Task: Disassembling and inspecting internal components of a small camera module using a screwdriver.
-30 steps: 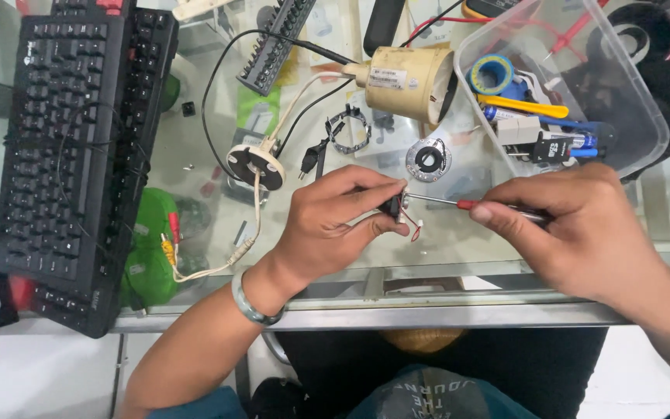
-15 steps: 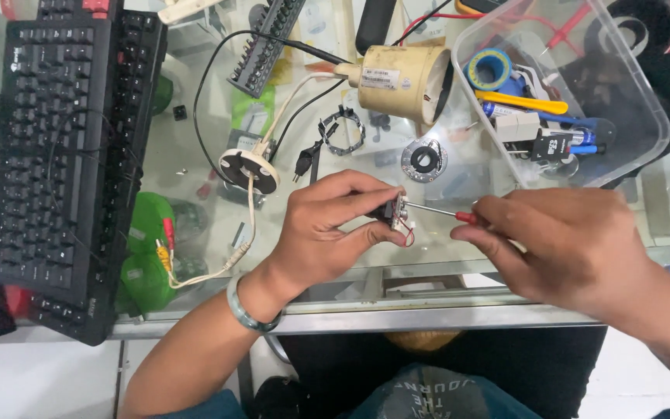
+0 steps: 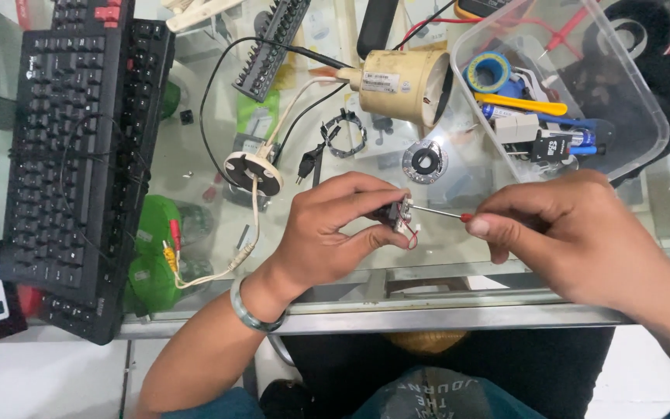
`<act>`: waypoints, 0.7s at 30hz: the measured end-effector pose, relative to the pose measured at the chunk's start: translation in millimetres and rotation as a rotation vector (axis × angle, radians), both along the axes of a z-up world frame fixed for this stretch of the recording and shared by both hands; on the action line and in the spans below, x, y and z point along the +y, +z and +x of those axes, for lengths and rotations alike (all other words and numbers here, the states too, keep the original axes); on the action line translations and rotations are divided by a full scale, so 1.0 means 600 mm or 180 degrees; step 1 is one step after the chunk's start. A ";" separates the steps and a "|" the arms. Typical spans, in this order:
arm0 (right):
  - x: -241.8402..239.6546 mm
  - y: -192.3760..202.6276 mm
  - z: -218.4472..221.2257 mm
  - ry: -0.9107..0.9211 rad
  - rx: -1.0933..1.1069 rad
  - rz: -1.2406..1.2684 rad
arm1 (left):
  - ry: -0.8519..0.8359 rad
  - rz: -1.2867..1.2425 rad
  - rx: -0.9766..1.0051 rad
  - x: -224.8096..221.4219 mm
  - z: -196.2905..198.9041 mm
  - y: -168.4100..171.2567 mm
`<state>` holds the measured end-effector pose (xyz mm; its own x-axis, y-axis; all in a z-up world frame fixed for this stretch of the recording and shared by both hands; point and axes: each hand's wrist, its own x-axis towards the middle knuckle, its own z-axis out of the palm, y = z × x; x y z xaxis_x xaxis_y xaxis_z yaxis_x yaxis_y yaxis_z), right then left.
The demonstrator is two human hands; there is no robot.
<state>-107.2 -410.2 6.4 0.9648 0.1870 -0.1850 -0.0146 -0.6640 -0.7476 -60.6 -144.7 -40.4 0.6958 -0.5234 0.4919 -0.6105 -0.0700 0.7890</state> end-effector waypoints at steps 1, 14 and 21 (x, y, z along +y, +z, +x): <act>-0.001 -0.002 -0.002 0.0002 -0.0004 -0.0007 | 0.0002 -0.0007 -0.0004 0.001 0.000 0.002; 0.001 -0.027 -0.018 0.0512 -0.2156 -0.0437 | -0.0435 -0.0940 0.1693 0.006 -0.005 -0.009; 0.012 -0.025 -0.015 0.0709 -0.2573 -0.0391 | -0.0438 -0.0917 0.1772 0.006 -0.003 -0.005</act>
<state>-116.0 -403.2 -8.5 0.7520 0.4120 0.5146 0.6341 -0.6652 -0.3942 -62.3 -141.3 -43.3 0.8235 -0.5268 0.2105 -0.0922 0.2418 0.9659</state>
